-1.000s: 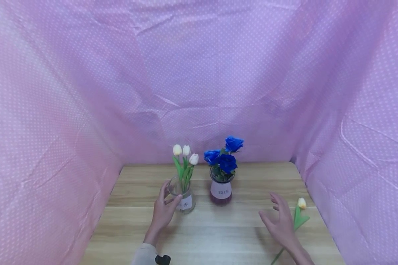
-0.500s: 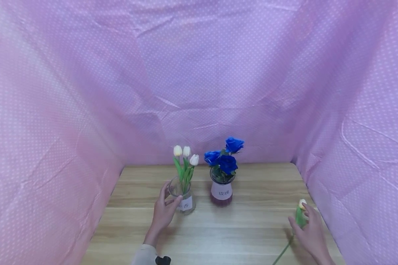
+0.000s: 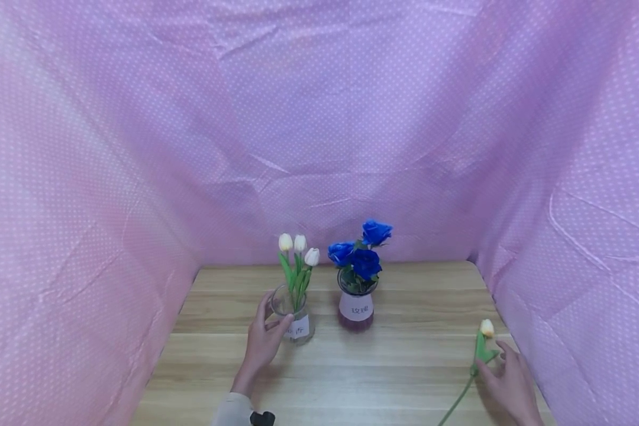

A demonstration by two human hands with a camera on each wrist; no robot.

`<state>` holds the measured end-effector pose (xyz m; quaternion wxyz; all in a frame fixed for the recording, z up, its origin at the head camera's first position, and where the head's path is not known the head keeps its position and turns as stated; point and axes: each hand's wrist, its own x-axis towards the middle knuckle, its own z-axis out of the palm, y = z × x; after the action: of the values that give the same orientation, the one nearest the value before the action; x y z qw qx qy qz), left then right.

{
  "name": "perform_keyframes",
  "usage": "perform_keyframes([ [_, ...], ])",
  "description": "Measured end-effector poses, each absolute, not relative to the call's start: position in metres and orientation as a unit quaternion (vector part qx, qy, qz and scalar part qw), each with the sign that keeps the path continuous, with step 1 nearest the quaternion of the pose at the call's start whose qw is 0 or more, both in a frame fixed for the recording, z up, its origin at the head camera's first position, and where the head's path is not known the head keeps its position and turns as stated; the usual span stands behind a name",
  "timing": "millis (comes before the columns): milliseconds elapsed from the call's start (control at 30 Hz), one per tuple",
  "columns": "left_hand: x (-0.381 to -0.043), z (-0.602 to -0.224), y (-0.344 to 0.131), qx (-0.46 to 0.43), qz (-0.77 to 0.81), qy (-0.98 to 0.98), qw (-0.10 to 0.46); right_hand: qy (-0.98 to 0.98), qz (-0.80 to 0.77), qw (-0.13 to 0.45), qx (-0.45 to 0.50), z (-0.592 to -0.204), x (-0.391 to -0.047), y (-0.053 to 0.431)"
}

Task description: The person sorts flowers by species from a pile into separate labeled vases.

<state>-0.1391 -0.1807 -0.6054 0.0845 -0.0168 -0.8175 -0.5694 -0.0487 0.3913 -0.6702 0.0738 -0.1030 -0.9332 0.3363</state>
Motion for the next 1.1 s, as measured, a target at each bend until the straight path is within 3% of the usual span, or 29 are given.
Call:
perform_keyframes([
  [400, -0.14, -0.607, -0.179, -0.019, -0.571, -0.816, 0.086, -0.932, 0.344, 0.016, -0.112, -0.69, -0.051, 0.399],
  [1100, -0.14, -0.605, -0.18, -0.011, -0.573, -0.815, 0.084, -0.936, 0.328, 0.02, -0.129, -0.678, -0.064, 0.38],
])
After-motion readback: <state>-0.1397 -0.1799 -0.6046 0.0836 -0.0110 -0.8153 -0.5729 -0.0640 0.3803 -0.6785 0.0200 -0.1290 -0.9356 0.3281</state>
